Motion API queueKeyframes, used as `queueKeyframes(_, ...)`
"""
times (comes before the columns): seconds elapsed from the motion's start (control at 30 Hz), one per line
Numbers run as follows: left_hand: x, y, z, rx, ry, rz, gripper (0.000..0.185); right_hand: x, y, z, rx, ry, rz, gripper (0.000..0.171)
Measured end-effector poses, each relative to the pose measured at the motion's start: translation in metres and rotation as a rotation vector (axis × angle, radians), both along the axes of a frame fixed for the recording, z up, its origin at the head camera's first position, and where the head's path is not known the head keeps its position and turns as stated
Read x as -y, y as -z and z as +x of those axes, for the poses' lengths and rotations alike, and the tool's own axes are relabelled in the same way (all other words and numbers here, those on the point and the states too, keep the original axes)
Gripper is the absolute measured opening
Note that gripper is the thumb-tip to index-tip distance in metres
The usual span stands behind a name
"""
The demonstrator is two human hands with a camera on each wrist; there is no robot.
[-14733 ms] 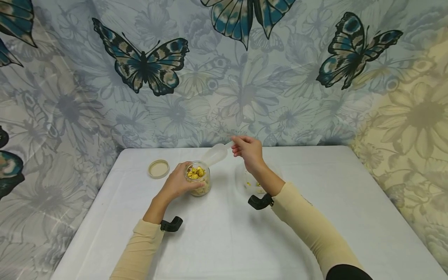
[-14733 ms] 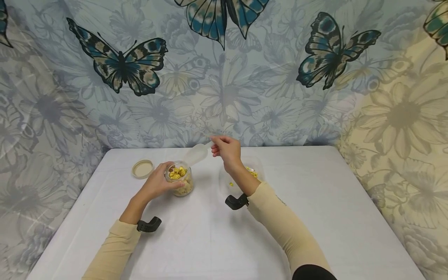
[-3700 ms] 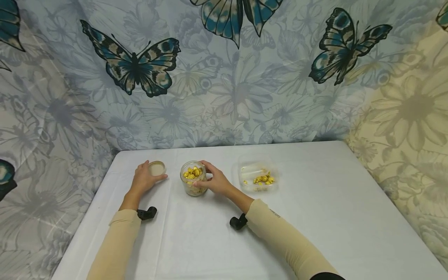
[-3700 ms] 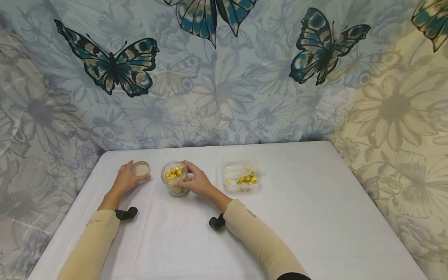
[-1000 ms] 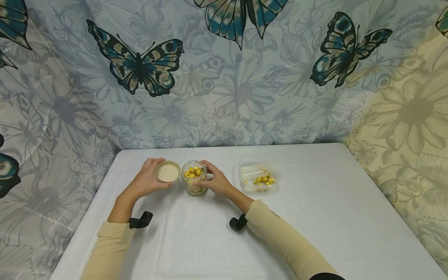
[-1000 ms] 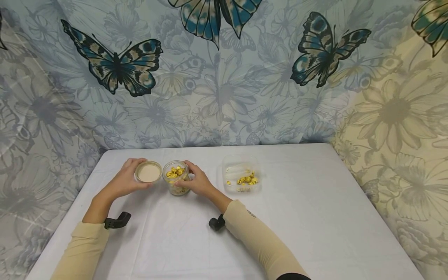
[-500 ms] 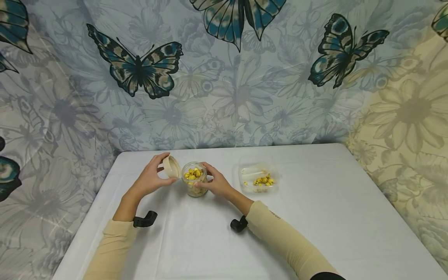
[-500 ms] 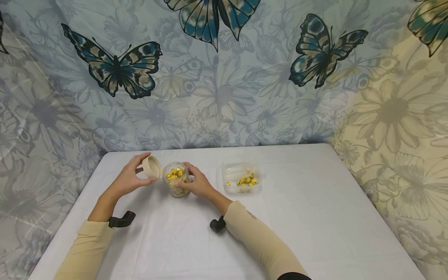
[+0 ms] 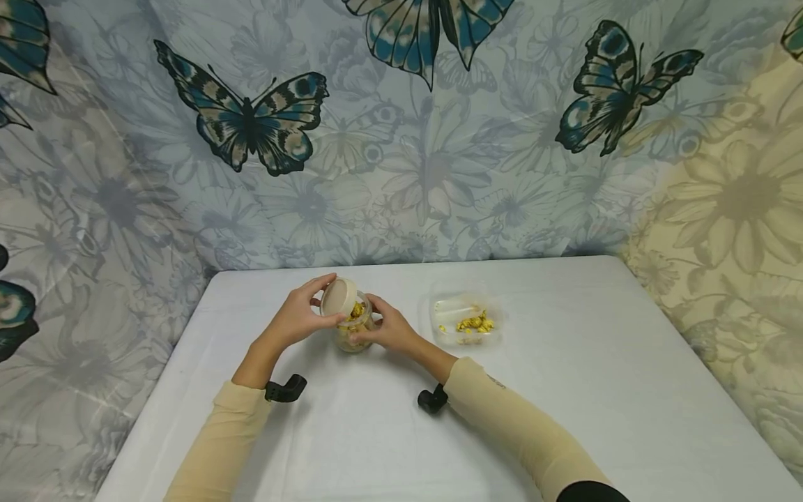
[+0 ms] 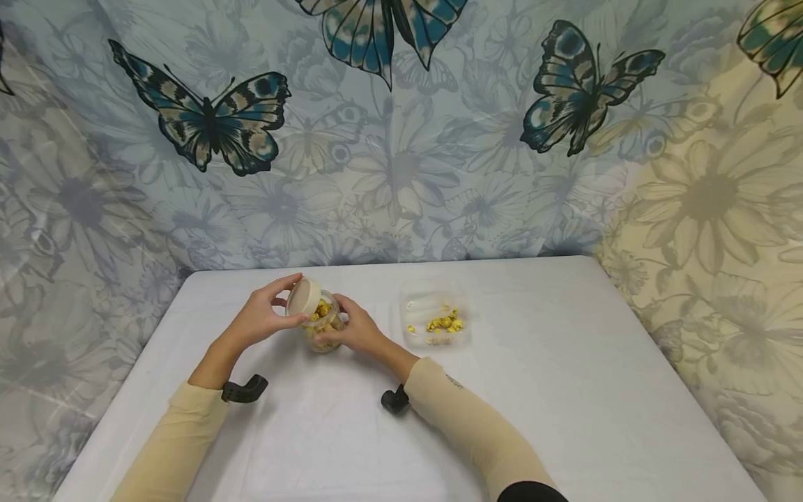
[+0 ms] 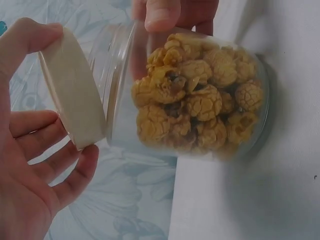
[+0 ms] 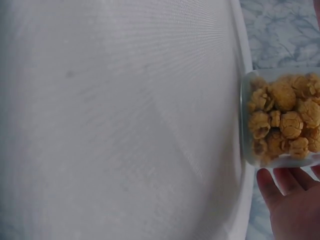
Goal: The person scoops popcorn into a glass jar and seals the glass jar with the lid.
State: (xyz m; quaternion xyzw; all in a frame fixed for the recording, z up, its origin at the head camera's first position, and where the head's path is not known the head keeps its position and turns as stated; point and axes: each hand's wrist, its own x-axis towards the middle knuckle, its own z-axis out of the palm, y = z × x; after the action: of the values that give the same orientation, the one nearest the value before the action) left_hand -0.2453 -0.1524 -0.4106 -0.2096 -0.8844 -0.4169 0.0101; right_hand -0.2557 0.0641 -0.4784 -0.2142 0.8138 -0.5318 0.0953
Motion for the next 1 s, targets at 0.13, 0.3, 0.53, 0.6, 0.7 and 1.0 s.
queueKeyframes(0.13,-0.005,-0.004,-0.002,-0.016,-0.003,-0.071,0.080,0.003,0.000,-0.001,0.018,0.001,0.010,0.085)
queueKeyframes(0.3,-0.010,-0.008,-0.005,-0.019,-0.002,-0.171,0.081,0.006,0.000,-0.001,0.036,0.006,0.022,0.092)
queueKeyframes(0.53,-0.016,-0.012,-0.006,-0.022,-0.007,-0.320,0.082,0.011,0.002,-0.002,0.037,0.023,0.052,0.092)
queueKeyframes(0.6,-0.018,-0.015,-0.006,-0.030,-0.001,-0.361,0.081,0.011,0.002,-0.002,0.024,0.022,0.059,0.090)
queueKeyframes(0.7,-0.022,-0.021,-0.005,-0.046,0.020,-0.434,0.081,0.011,0.003,-0.002,0.003,0.019,0.071,0.088)
queueKeyframes(1.0,-0.016,-0.026,-0.013,0.066,0.263,-0.400,0.076,0.009,0.005,-0.003,-0.038,0.002,0.089,0.086)
